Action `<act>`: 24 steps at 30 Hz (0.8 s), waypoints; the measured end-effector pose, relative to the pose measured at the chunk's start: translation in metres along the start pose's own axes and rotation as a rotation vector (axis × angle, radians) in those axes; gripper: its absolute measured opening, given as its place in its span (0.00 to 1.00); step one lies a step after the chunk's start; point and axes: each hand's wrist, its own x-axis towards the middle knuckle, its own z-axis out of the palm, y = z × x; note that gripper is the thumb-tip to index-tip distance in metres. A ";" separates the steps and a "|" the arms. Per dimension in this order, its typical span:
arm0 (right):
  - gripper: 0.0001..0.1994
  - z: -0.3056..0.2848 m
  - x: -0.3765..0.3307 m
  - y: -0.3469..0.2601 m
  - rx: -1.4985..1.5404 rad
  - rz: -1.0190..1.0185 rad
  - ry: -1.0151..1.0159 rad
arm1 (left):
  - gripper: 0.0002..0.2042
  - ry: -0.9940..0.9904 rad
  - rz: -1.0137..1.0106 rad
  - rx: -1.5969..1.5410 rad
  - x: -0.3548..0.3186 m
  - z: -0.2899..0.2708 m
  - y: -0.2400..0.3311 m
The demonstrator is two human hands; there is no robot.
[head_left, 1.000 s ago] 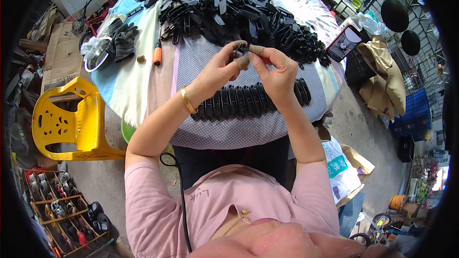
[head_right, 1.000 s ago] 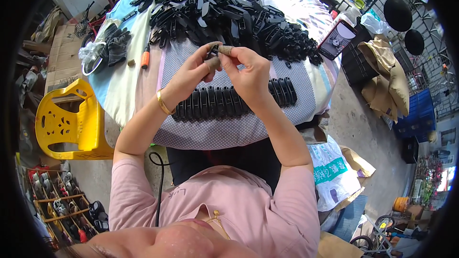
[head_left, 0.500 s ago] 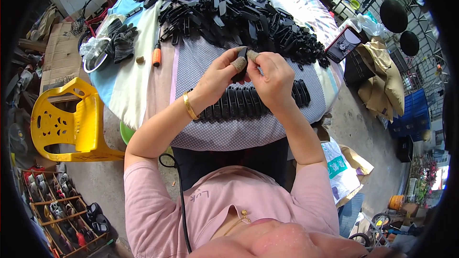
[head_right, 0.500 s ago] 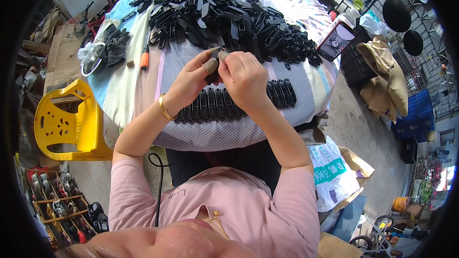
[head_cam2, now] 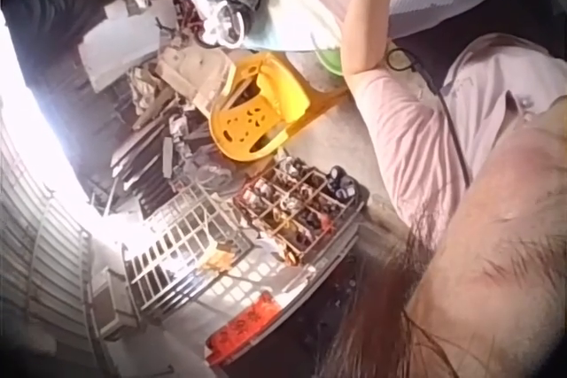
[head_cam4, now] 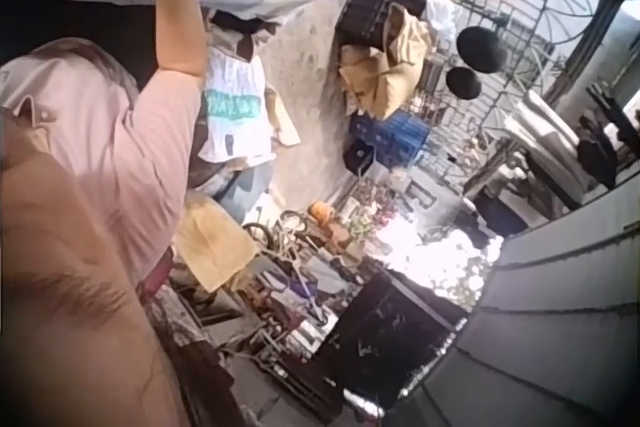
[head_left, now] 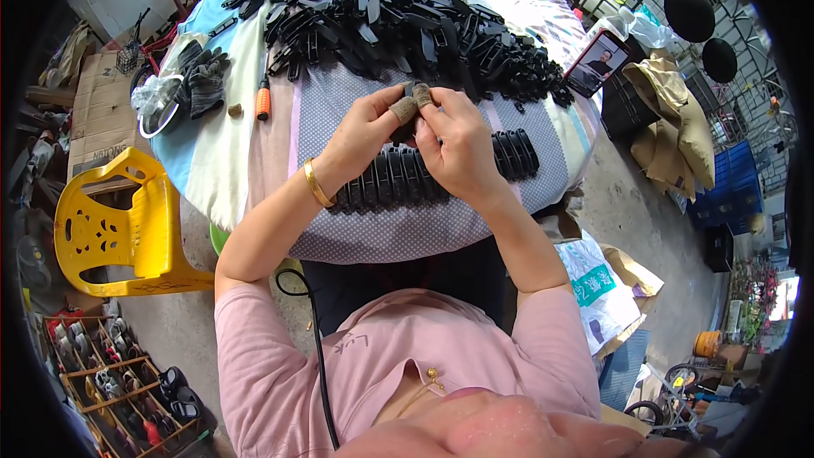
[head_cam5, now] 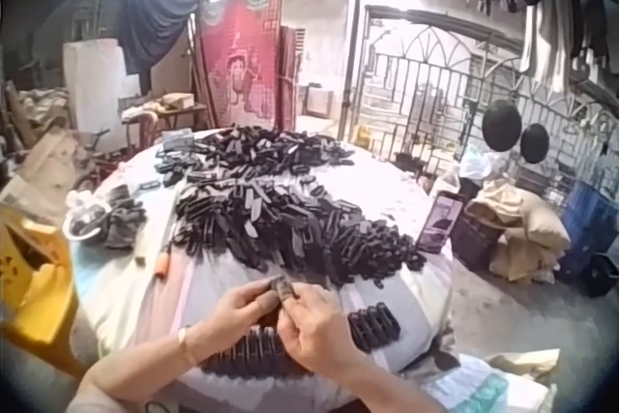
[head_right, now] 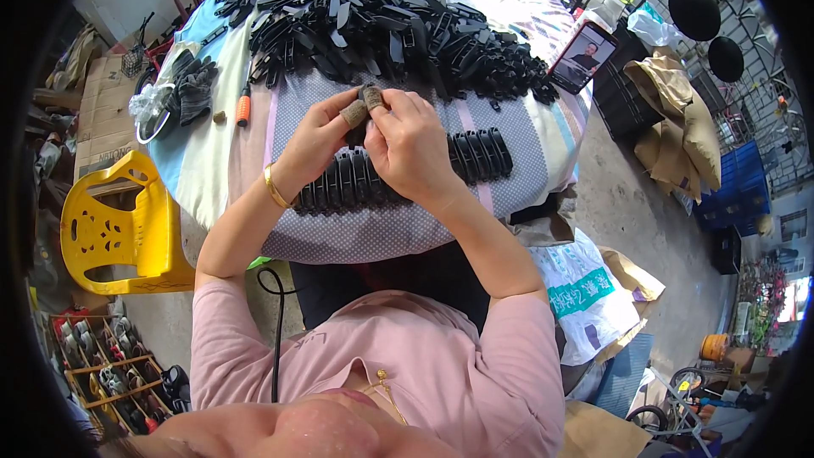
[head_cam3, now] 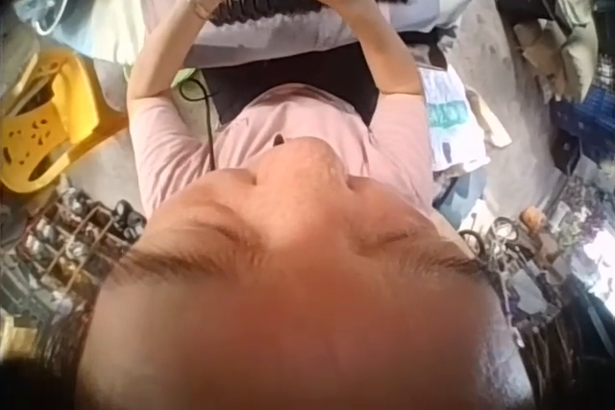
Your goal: Manually assemble black hardware components and use a screwdriver to tighten parts.
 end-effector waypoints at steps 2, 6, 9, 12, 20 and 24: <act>0.11 -0.001 0.001 0.003 -0.043 -0.031 -0.044 | 0.12 -0.033 -0.096 0.149 0.003 -0.006 0.006; 0.11 -0.024 -0.004 0.024 0.137 0.145 -0.076 | 0.13 0.132 -0.018 0.467 -0.020 -0.019 0.032; 0.10 -0.057 -0.003 0.056 -0.022 0.344 0.001 | 0.13 0.257 -0.141 0.546 -0.045 -0.070 0.037; 0.10 -0.078 -0.026 0.126 -0.330 0.401 -0.084 | 0.13 0.307 -0.237 0.692 -0.064 -0.090 0.030; 0.12 -0.065 -0.034 0.156 -0.596 0.648 -0.421 | 0.14 0.267 -0.231 1.156 -0.084 -0.078 0.021; 0.11 -0.067 -0.035 0.159 -0.473 0.651 -0.409 | 0.15 0.242 -0.338 1.161 -0.087 -0.067 0.028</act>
